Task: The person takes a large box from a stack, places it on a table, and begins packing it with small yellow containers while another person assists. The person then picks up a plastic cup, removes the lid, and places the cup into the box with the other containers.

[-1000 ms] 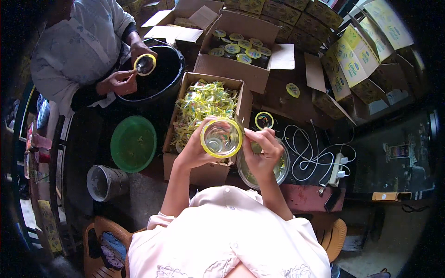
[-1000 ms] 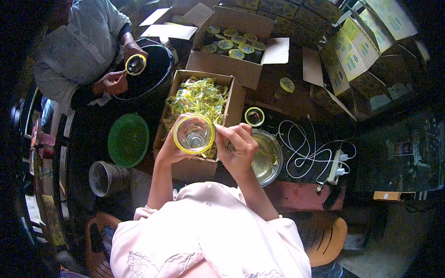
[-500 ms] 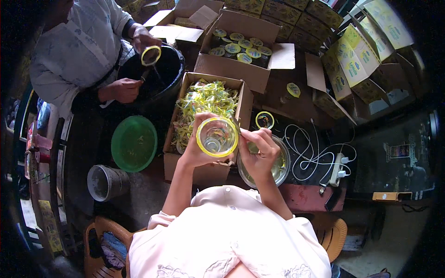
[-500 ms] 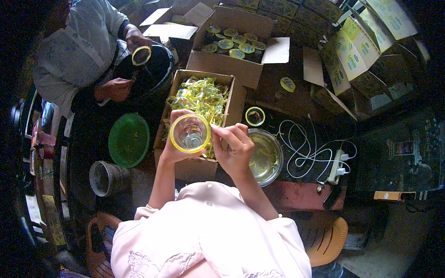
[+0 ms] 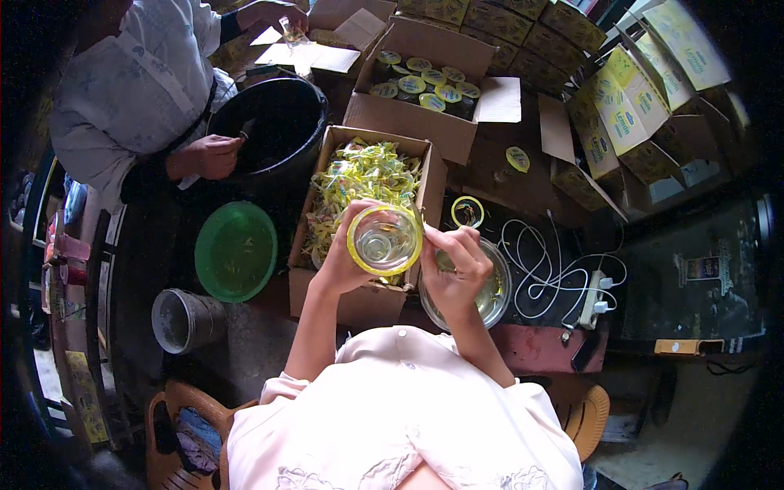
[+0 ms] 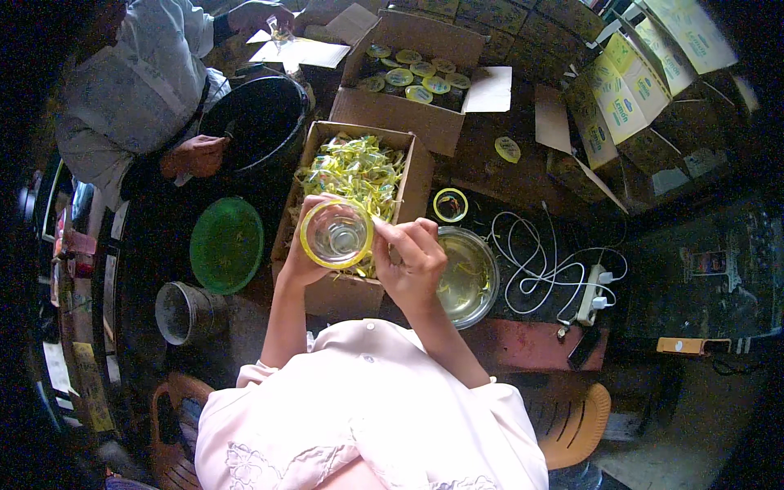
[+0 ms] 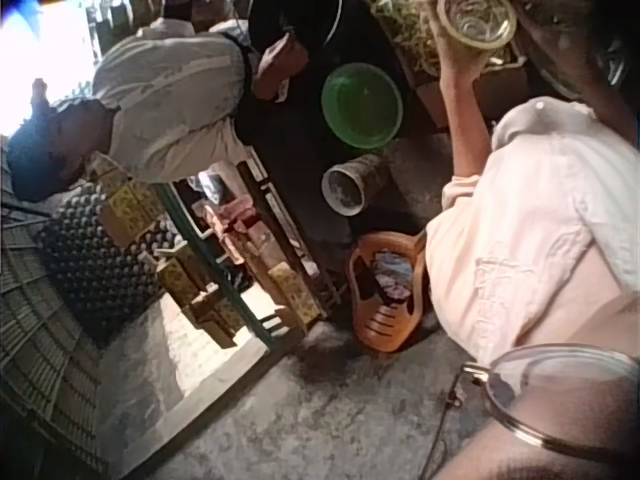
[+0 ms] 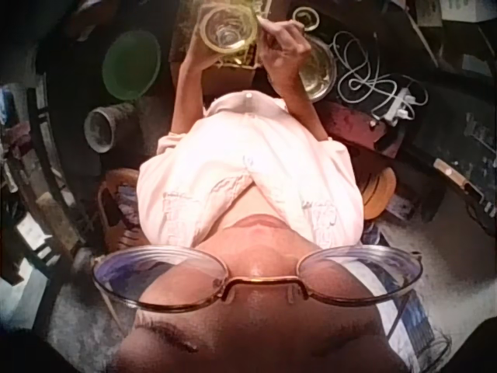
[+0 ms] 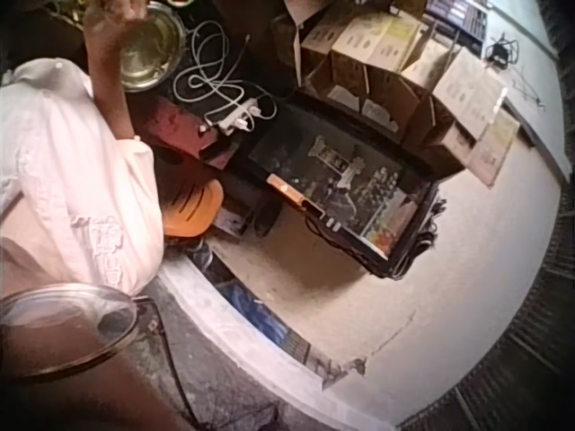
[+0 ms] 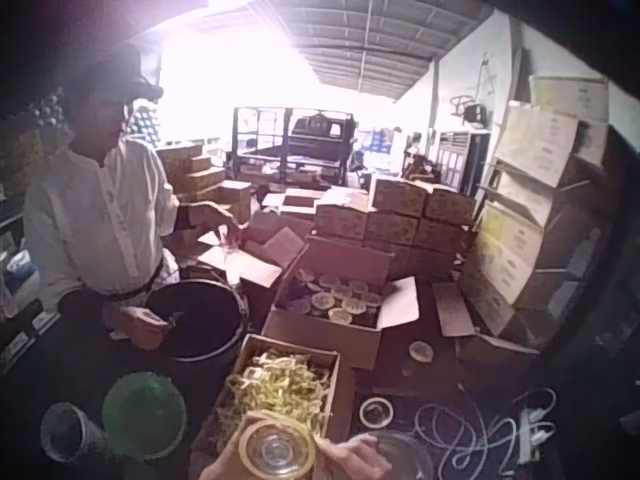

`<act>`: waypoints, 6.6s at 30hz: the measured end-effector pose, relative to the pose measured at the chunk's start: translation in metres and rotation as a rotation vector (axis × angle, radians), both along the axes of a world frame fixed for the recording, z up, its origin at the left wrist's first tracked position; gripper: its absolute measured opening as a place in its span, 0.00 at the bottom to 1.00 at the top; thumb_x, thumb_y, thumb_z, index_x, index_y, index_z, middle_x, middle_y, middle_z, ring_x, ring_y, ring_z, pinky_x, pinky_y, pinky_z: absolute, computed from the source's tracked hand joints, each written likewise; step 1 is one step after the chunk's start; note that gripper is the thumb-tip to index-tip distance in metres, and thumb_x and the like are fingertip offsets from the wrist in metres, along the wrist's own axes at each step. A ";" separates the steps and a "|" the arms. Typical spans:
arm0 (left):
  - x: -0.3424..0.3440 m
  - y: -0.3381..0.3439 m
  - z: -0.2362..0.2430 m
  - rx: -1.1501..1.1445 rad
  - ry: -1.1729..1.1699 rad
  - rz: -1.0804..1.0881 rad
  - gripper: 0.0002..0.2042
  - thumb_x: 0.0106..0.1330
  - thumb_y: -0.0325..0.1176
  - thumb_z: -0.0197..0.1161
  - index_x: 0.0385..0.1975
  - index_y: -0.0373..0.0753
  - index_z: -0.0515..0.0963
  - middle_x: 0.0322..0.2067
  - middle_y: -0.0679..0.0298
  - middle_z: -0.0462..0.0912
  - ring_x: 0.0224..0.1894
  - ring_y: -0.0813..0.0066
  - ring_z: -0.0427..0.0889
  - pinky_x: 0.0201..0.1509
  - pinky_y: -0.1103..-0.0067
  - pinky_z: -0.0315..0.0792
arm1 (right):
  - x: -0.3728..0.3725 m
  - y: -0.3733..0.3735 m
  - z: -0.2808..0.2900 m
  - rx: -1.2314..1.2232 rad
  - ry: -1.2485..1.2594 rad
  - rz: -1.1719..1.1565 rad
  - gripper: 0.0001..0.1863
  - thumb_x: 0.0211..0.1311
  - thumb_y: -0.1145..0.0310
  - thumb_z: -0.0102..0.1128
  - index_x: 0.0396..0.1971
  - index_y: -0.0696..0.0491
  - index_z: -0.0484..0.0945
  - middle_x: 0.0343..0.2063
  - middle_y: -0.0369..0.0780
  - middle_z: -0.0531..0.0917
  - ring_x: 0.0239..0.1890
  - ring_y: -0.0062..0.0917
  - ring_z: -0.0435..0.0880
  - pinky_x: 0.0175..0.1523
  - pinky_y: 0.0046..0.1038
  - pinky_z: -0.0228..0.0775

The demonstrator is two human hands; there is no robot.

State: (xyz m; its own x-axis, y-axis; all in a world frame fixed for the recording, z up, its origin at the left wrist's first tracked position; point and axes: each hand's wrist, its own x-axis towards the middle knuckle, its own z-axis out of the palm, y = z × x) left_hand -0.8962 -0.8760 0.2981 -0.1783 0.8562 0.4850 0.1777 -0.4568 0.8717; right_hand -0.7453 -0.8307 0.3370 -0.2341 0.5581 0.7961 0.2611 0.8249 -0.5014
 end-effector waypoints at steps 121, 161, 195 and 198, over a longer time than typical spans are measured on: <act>-0.020 -0.068 0.017 -0.046 0.069 -0.116 0.37 0.36 0.26 0.70 0.49 0.39 0.56 0.38 0.63 0.69 0.43 0.77 0.70 0.48 0.79 0.65 | -0.022 -0.043 -0.001 -0.030 0.002 0.132 0.12 0.37 0.81 0.61 0.26 0.52 0.78 0.15 0.35 0.75 0.18 0.23 0.71 0.29 0.22 0.61; -0.017 -0.063 0.005 0.004 0.195 0.166 0.35 0.36 0.29 0.71 0.45 0.39 0.57 0.42 0.59 0.65 0.45 0.73 0.69 0.46 0.79 0.67 | -0.009 -0.034 0.007 0.004 -0.026 0.084 0.11 0.39 0.78 0.62 0.26 0.47 0.79 0.15 0.31 0.71 0.19 0.18 0.67 0.33 0.23 0.51; -0.015 -0.082 0.050 -0.182 0.408 0.036 0.25 0.41 0.38 0.69 0.40 0.38 0.69 0.35 0.59 0.76 0.35 0.65 0.77 0.39 0.76 0.71 | 0.013 -0.047 0.032 0.609 -0.473 0.004 0.10 0.40 0.68 0.62 0.27 0.40 0.79 0.25 0.23 0.75 0.26 0.11 0.73 0.45 0.28 0.49; -0.015 -0.083 0.050 -0.193 0.465 0.073 0.25 0.41 0.39 0.69 0.40 0.39 0.70 0.34 0.59 0.77 0.35 0.64 0.78 0.39 0.76 0.71 | 0.018 -0.050 0.032 0.638 -0.521 -0.016 0.10 0.39 0.67 0.63 0.27 0.40 0.80 0.25 0.23 0.75 0.27 0.11 0.72 0.45 0.28 0.49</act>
State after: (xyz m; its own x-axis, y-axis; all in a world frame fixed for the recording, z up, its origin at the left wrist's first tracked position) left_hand -0.9110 -0.9587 0.3486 -0.0439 0.9315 0.3610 0.5924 -0.2667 0.7603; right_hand -0.7276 -0.8805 0.3689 -0.6568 0.0414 0.7529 0.3447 0.9045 0.2510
